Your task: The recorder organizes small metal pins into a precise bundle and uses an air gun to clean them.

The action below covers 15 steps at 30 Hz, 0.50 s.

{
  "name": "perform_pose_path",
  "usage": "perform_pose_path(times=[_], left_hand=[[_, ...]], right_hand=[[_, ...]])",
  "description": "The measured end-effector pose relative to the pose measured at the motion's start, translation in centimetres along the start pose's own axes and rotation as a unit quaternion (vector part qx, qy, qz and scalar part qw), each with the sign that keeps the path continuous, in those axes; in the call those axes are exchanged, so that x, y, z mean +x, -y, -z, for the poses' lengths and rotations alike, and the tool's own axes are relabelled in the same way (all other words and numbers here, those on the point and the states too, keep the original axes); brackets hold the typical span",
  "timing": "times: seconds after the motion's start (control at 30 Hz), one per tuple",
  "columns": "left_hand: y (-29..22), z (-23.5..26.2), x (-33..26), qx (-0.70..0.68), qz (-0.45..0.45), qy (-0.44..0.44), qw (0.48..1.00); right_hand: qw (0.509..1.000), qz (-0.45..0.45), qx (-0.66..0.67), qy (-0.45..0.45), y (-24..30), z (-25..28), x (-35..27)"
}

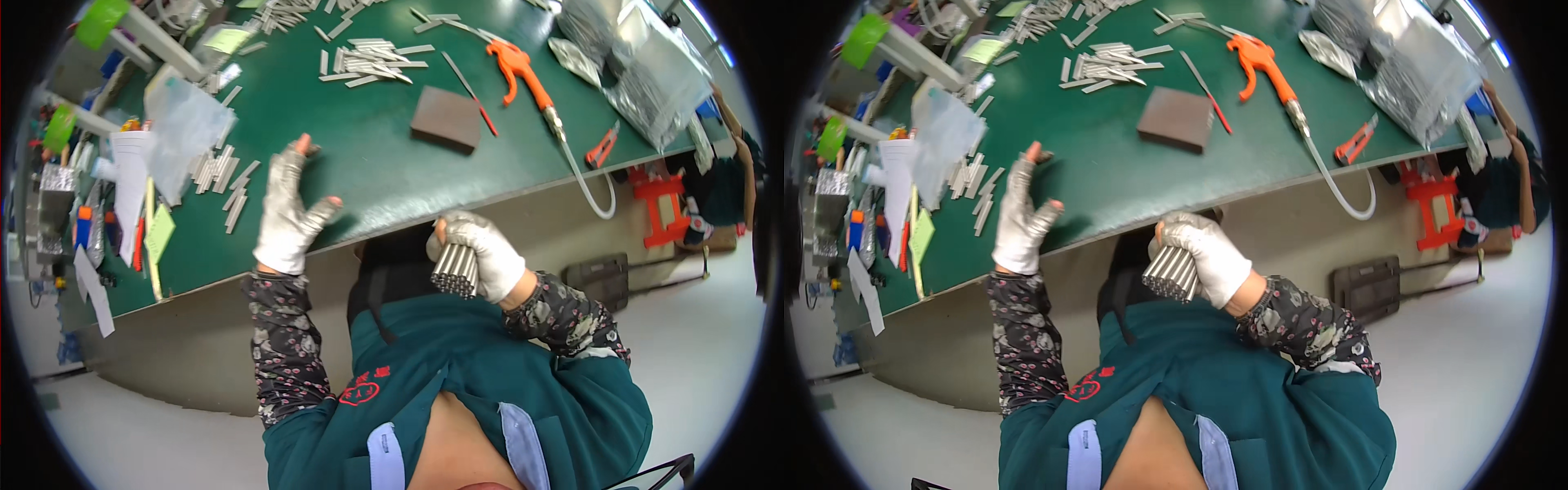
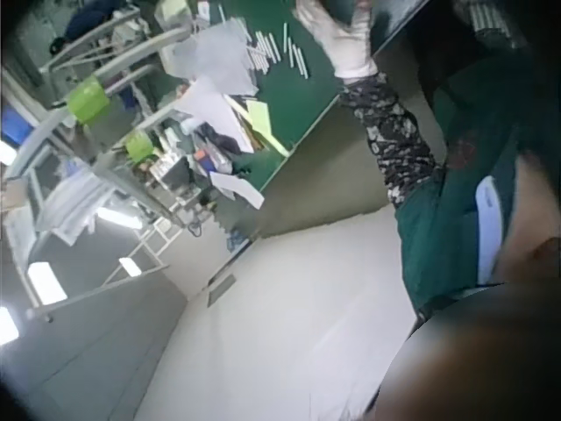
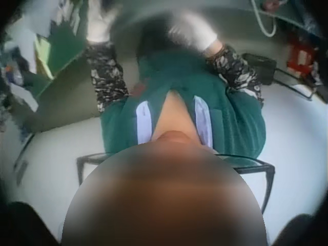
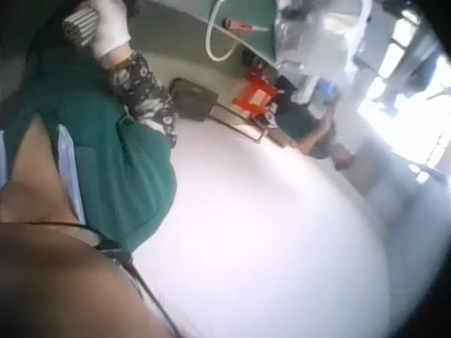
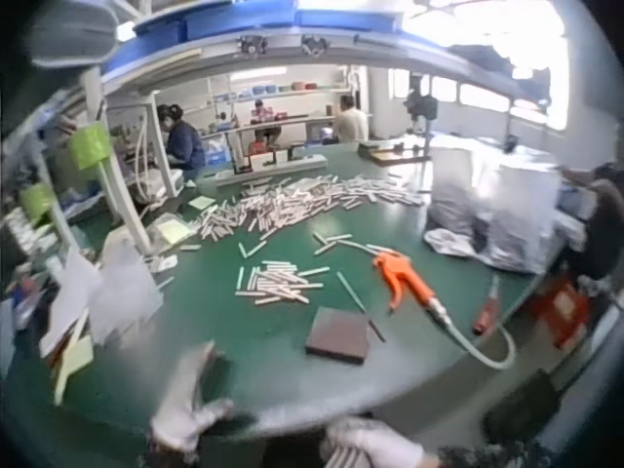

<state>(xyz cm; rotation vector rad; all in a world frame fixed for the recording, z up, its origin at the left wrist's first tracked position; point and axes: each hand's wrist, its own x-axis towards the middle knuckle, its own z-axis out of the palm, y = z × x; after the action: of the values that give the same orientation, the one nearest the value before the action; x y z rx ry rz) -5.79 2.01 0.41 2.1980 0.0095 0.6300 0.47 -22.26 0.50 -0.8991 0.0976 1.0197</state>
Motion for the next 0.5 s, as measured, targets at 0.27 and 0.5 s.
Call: perform_pose_path(times=[0.27, 0.5], left_hand=[[0.5, -0.3, 0.3, -0.085, 0.056, 0.023, 0.995], [-0.2, -0.4, -0.1, -0.041, 0.098, 0.027, 0.994]], right_hand=[[0.955, -0.144, 0.251, -0.057, -7.4, 9.7, 3.0], [0.922, -0.163, 0.343, -0.076, -7.7, 10.5, 4.0]])
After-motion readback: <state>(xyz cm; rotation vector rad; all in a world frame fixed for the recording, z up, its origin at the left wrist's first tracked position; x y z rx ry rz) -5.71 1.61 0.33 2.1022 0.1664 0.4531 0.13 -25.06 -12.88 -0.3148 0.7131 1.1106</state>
